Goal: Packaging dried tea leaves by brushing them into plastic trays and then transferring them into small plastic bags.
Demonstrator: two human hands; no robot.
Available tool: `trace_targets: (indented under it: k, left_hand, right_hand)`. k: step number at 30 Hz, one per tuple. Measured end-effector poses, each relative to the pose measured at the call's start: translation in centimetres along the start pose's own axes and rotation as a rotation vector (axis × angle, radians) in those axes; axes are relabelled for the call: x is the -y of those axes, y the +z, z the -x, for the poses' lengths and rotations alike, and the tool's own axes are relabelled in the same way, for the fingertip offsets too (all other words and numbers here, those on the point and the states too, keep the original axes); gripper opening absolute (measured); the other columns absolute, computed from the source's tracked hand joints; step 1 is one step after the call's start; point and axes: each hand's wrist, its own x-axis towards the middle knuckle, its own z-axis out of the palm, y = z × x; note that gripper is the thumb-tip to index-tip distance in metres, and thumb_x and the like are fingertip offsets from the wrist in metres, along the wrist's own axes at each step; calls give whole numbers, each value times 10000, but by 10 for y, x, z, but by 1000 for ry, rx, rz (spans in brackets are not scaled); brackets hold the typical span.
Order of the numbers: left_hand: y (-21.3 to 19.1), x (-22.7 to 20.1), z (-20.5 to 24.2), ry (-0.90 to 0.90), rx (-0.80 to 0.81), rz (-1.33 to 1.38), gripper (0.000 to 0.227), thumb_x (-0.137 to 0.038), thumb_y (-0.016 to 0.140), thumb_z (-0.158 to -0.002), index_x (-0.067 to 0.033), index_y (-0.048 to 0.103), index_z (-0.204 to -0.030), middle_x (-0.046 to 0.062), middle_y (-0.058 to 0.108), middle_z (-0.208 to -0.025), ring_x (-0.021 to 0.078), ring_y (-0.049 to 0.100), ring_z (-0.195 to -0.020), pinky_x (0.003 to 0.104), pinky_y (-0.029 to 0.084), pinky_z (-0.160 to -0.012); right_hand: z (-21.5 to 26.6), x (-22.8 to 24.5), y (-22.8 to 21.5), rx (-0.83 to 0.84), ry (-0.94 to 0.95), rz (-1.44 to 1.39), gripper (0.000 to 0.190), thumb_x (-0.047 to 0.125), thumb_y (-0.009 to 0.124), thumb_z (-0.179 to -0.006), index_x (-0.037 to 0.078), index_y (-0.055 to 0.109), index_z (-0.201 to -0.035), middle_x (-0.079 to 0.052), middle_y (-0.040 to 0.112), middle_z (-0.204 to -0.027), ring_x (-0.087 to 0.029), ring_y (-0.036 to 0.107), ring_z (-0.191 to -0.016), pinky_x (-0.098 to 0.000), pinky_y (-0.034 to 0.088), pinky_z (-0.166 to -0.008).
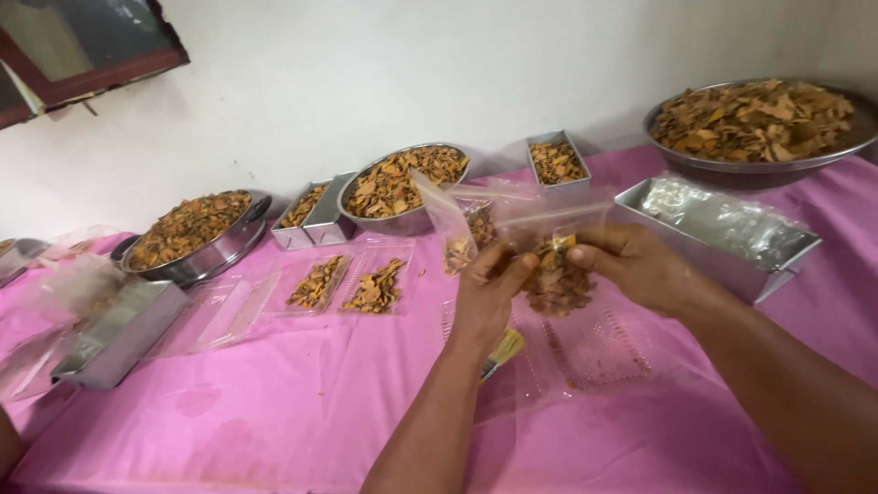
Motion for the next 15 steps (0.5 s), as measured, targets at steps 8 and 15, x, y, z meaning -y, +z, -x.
trace_targets:
  k: [8,15]
  left_hand:
    - [2,7,1,86,67,-85,187,-232,783,-940,-91,795,-1063,25,725,-941,84,617,-925,288,546,-885]
    - [-16,27,-5,100,89,-228,243,-357,698,-1022,-159,793,-1124,-21,701,-957,55,597,-940,295,518,-929]
  right_hand:
    - [-2,8,-10,-15,10,-119,118,73,750,-921,10,818,-994,-91,790,-892,-137,688,-826,-301,589,-728]
    - [13,48,10,-84,208,-387,292,91,686,-950,-13,719,-1221,-120,732,-1121,-218,691,-985,-394,610,-852]
